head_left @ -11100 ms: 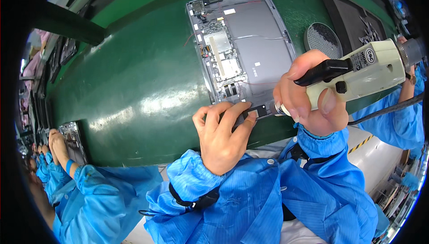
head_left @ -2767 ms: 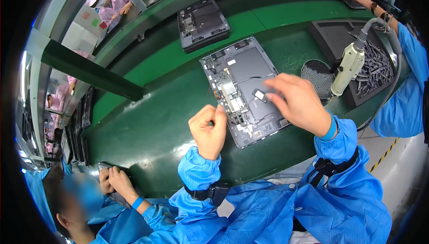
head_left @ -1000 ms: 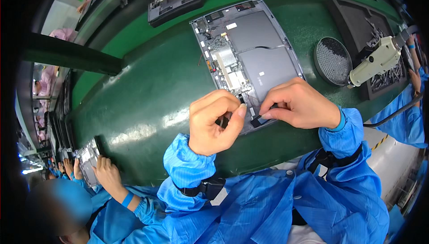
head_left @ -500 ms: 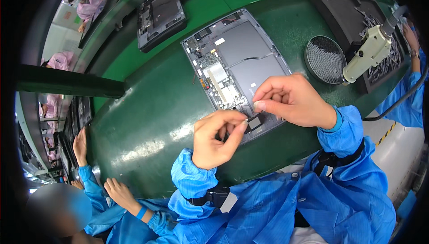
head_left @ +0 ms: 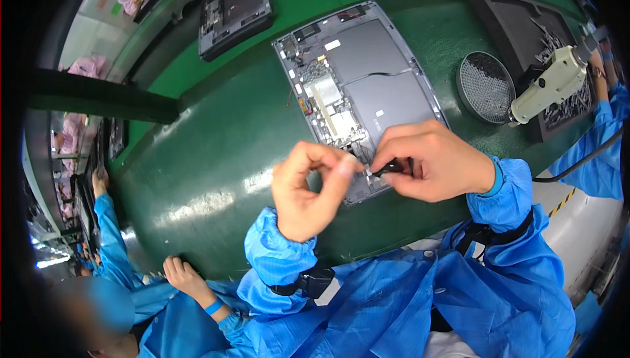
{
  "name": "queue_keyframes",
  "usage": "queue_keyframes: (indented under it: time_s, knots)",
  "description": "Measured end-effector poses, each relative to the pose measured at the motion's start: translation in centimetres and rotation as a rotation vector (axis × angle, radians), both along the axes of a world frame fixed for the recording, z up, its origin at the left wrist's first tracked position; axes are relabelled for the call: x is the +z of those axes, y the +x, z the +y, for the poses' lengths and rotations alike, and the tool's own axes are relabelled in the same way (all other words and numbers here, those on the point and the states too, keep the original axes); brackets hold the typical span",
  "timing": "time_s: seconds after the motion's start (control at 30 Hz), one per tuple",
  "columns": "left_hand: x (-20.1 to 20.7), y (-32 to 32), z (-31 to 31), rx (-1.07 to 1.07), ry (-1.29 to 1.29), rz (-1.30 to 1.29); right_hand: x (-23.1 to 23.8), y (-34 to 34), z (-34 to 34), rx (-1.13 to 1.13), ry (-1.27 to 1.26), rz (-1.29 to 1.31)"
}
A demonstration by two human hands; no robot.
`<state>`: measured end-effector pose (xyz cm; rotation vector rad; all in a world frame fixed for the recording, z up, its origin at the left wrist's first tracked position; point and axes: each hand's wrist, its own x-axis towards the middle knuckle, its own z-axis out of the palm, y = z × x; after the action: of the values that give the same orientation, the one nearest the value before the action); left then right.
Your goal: Assembling internal components, wiring, and screws into tablet housings on an electronics production line.
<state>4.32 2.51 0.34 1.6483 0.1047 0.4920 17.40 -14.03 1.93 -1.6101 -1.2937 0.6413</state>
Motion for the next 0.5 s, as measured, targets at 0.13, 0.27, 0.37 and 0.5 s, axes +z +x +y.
queue_keyframes:
  time_s: [0.13, 0.27, 0.37, 0.5]
  knots:
    - [1.5, 0.0, 0.9, 0.053, 0.243, 0.011, 0.0, 0.2, -0.1, 0.034, -0.113, -0.011]
    - [1.3, 0.0, 0.9, -0.004, 0.323, -0.015, 0.4, 0.0, 0.3, 0.035, -0.171, -0.035]
    - [1.1, 0.3, 1.0, -0.034, 0.407, -0.051, 0.4, 0.0, 0.4, 0.042, -0.169, -0.016]
    - [1.4, 0.7, 0.6, -0.087, 0.552, -0.108, 0.2, 0.2, 0.1, 0.038, -0.051, -0.183]
